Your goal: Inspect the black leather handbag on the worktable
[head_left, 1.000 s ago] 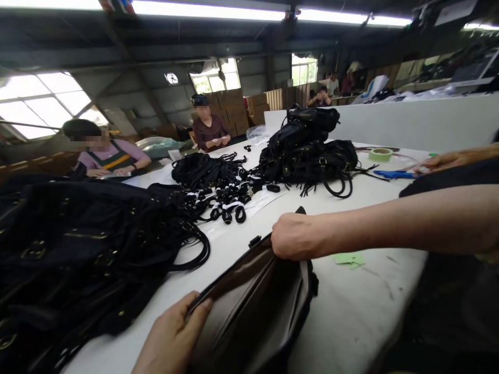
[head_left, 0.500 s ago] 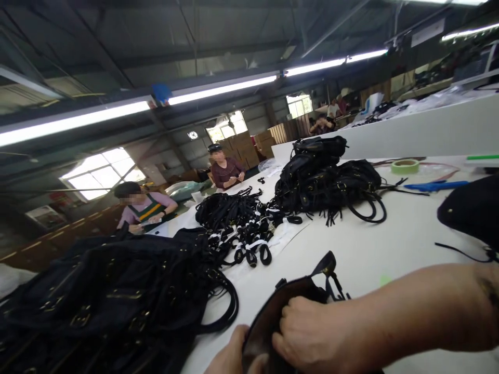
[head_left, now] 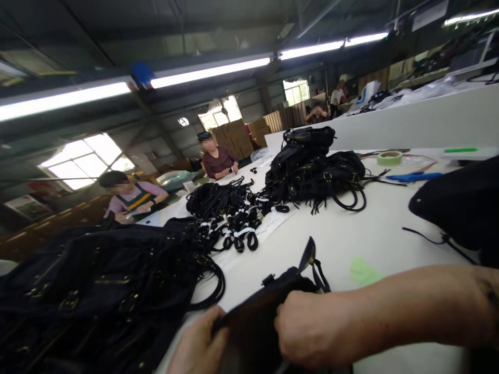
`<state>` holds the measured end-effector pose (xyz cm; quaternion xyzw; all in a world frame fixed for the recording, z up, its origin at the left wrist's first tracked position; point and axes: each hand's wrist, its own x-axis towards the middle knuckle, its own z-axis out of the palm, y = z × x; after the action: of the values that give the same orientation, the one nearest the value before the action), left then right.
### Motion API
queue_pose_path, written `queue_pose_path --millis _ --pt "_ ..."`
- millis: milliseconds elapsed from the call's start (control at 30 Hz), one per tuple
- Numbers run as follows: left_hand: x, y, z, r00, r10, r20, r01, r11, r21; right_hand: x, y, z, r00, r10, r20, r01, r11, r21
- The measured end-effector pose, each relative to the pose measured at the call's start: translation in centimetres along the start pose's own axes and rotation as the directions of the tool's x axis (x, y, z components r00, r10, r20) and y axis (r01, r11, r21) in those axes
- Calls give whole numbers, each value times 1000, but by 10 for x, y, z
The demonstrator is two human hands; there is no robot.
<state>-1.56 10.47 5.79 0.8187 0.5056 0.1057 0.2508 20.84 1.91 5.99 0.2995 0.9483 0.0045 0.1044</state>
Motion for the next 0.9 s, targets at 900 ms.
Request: queue_pose_path --millis 900 --pt "-113 4 96 993 -96 76 71 958 276 34 -6 5 982 143 -119 -118 973 197"
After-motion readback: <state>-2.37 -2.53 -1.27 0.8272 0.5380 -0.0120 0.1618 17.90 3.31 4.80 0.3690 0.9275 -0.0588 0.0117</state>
